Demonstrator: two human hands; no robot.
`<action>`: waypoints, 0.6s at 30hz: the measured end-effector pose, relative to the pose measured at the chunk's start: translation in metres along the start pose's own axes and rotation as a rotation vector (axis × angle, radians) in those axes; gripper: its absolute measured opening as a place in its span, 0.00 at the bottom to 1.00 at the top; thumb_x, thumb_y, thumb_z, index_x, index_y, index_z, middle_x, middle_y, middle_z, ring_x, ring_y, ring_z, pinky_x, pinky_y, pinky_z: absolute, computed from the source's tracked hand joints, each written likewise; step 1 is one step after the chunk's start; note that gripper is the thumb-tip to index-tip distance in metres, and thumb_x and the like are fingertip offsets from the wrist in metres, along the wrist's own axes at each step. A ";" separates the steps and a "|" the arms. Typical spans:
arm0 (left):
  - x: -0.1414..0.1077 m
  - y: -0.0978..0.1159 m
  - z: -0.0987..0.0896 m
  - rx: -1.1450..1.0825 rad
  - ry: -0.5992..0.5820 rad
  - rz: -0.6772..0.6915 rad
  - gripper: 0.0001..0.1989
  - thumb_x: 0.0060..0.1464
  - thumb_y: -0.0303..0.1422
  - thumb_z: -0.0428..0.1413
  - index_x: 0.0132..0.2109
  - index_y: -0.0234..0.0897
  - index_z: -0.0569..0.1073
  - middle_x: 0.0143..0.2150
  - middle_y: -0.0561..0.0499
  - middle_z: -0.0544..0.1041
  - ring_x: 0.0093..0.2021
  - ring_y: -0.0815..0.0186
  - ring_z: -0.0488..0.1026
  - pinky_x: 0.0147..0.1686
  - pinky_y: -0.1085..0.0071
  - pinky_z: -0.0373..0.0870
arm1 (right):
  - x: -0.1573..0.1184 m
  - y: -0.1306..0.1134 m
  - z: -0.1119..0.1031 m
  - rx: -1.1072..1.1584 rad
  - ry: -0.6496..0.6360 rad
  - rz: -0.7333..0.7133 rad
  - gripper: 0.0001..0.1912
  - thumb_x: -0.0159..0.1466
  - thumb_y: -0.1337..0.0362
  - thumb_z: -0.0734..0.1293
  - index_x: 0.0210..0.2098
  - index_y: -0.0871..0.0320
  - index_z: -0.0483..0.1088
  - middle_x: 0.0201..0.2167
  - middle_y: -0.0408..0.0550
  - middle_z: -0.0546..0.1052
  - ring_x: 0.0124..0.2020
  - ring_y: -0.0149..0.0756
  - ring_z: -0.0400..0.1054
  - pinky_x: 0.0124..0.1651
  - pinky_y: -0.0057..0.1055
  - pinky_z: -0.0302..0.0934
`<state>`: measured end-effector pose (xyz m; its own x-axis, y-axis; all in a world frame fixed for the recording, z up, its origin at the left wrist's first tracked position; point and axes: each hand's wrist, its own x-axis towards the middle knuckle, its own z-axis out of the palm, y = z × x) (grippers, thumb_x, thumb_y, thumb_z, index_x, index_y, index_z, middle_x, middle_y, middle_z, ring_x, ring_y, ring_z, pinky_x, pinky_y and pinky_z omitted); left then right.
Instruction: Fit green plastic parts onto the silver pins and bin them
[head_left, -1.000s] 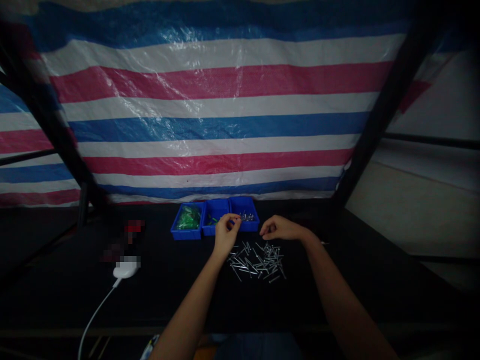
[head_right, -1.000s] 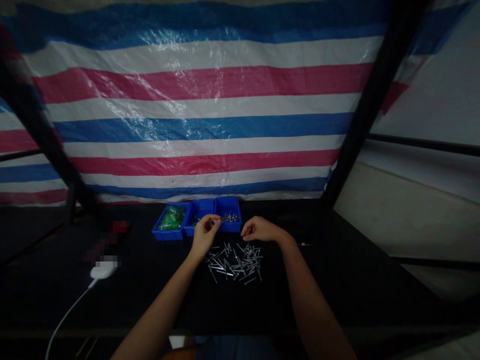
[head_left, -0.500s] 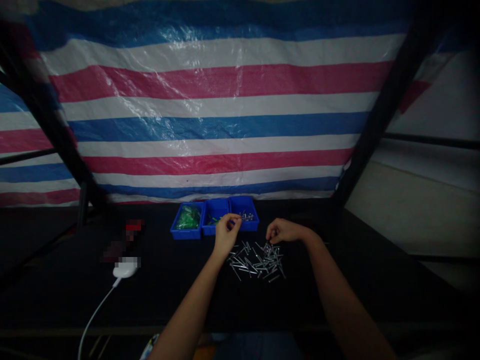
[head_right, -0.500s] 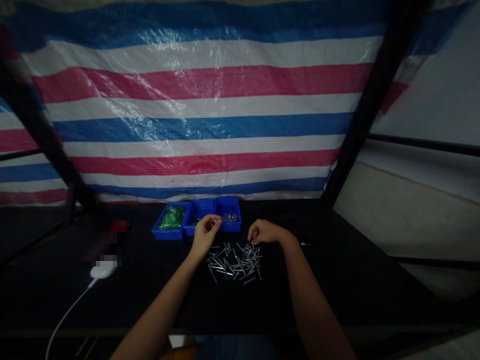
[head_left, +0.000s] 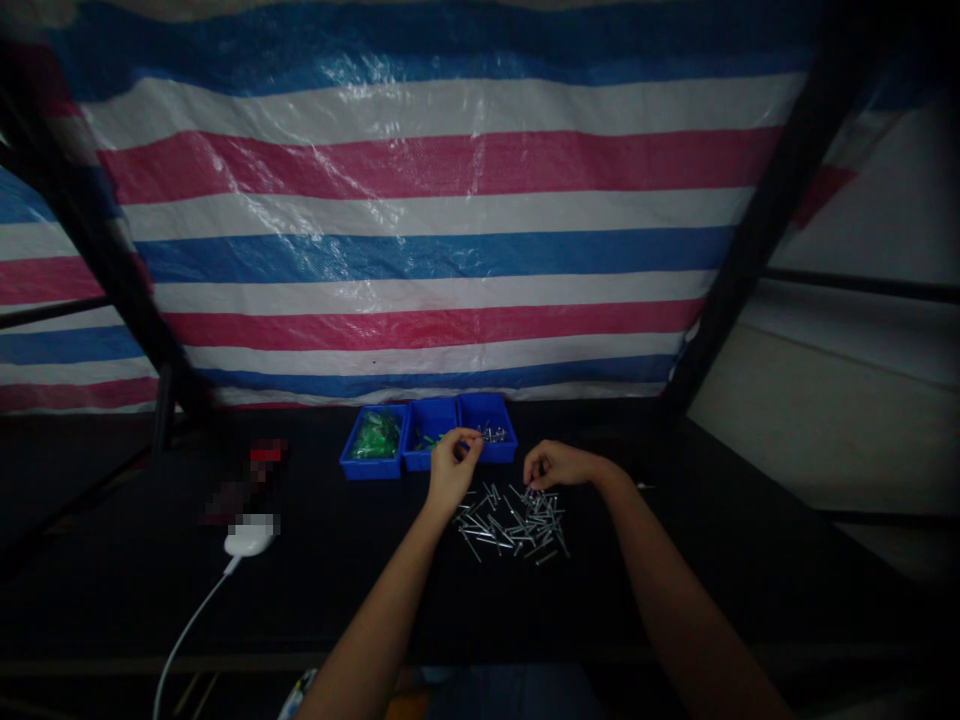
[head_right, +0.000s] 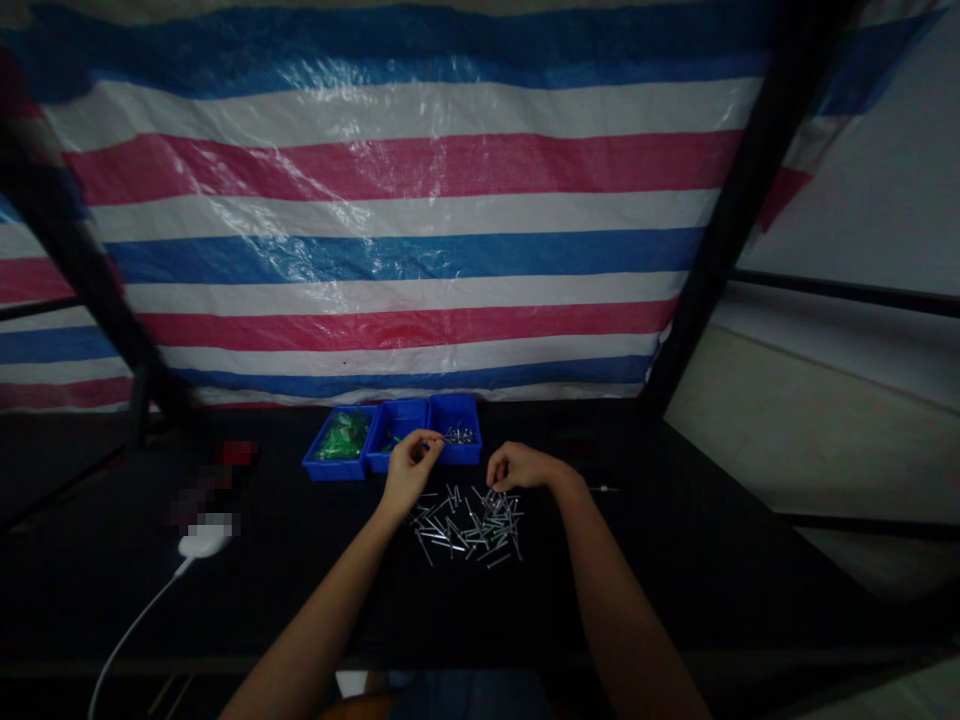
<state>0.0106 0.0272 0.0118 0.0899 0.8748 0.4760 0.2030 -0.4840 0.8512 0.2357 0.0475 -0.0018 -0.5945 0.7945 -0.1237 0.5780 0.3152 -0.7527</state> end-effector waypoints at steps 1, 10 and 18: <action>0.000 0.000 0.000 -0.003 -0.002 0.000 0.10 0.49 0.36 0.53 0.35 0.33 0.73 0.30 0.51 0.70 0.25 0.72 0.63 0.27 0.76 0.59 | 0.000 0.000 0.000 0.002 0.001 -0.001 0.12 0.47 0.60 0.69 0.28 0.63 0.74 0.21 0.45 0.72 0.24 0.29 0.63 0.27 0.24 0.55; 0.001 -0.001 0.000 0.031 0.003 0.009 0.10 0.49 0.36 0.53 0.35 0.33 0.73 0.30 0.50 0.71 0.26 0.71 0.63 0.26 0.76 0.59 | -0.003 -0.007 -0.001 0.016 -0.036 -0.065 0.11 0.53 0.59 0.65 0.30 0.63 0.69 0.21 0.41 0.66 0.22 0.26 0.57 0.25 0.23 0.52; -0.005 0.008 0.002 0.106 -0.126 0.031 0.12 0.50 0.39 0.52 0.34 0.34 0.73 0.29 0.50 0.72 0.25 0.71 0.63 0.24 0.76 0.57 | -0.001 -0.038 0.003 0.160 0.260 -0.170 0.09 0.59 0.59 0.60 0.35 0.59 0.62 0.25 0.41 0.65 0.25 0.27 0.59 0.29 0.25 0.57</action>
<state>0.0133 0.0192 0.0157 0.2183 0.8581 0.4648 0.2994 -0.5122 0.8050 0.2126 0.0333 0.0250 -0.5003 0.8500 0.1652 0.3760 0.3852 -0.8428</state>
